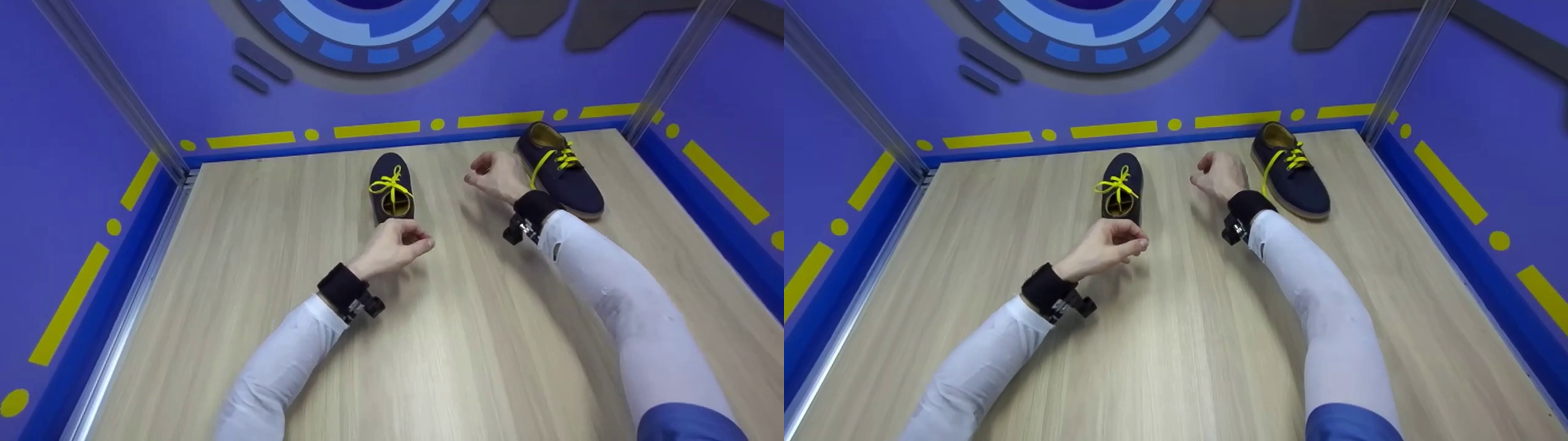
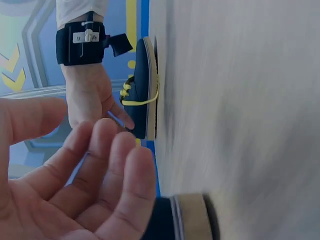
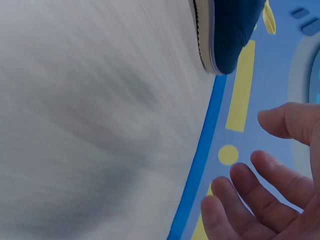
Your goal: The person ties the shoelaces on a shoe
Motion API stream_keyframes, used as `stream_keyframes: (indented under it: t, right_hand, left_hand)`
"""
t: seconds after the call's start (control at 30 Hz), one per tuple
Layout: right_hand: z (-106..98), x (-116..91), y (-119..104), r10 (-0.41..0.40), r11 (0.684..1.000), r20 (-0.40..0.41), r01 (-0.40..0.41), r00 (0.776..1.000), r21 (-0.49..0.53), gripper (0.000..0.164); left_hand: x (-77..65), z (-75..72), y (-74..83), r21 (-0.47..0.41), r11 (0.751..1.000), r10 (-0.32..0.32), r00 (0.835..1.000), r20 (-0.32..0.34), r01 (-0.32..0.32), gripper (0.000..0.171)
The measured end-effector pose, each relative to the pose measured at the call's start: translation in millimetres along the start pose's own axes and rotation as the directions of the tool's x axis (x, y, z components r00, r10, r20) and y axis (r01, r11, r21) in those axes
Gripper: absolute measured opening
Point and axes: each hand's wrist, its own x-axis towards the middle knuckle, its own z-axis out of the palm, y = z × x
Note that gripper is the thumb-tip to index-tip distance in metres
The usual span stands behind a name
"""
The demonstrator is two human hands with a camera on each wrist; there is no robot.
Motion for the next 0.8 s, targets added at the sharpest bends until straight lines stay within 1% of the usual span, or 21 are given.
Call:
stream_keyframes:
  t: [0.07,0.17,0.27,0.37,0.43,0.53,0.6,0.7,0.8]
  right_hand:
    - [-4.7,1.8,5.1,0.001,0.999,-0.049,-0.003,0.999,-0.037,0.037]
    - [-12.1,4.6,13.2,0.020,0.997,-0.104,-0.027,0.994,-0.066,0.040]
    - [-19.2,5.9,23.6,0.041,0.995,-0.148,-0.053,0.988,-0.079,0.045]
    - [-25.9,6.4,35.0,0.048,0.991,-0.198,-0.072,0.979,-0.117,0.049]
    - [-29.6,6.6,42.3,0.042,0.984,-0.233,-0.081,0.971,-0.161,0.050]
    - [-32.7,6.2,52.0,0.028,0.968,-0.269,-0.093,0.963,-0.234,0.050]
    - [-33.5,6.0,57.5,0.021,0.959,-0.288,-0.101,0.957,-0.265,0.050]
    - [-35.2,5.4,65.0,0.028,0.953,-0.314,-0.120,0.949,-0.280,0.056]
    - [-40.5,5.4,72.6,0.061,0.944,-0.327,-0.161,0.943,-0.287,0.068]
  left_hand:
    - [4.0,6.9,-0.8,-0.057,0.998,0.016,1.000,-0.006,-0.016,0.016]
    - [8.6,14.6,-0.8,-0.105,0.994,0.024,1.000,-0.008,-0.025,0.015]
    - [12.9,21.0,0.7,-0.108,0.993,0.041,0.999,-0.007,-0.042,0.013]
    - [18.2,26.8,4.6,-0.077,0.993,0.087,0.996,0.007,-0.086,0.013]
    - [21.8,30.8,8.0,-0.054,0.991,0.127,0.991,0.036,-0.125,0.014]
    - [26.2,36.7,13.0,-0.025,0.985,0.173,0.980,0.100,-0.172,0.016]
    - [27.7,40.2,16.0,-0.009,0.982,0.187,0.972,0.143,-0.188,0.016]
    - [29.4,45.0,19.0,0.023,0.979,0.196,0.960,0.198,-0.205,0.015]
    - [31.1,49.9,21.2,0.040,0.975,0.203,0.950,0.238,-0.218,0.015]
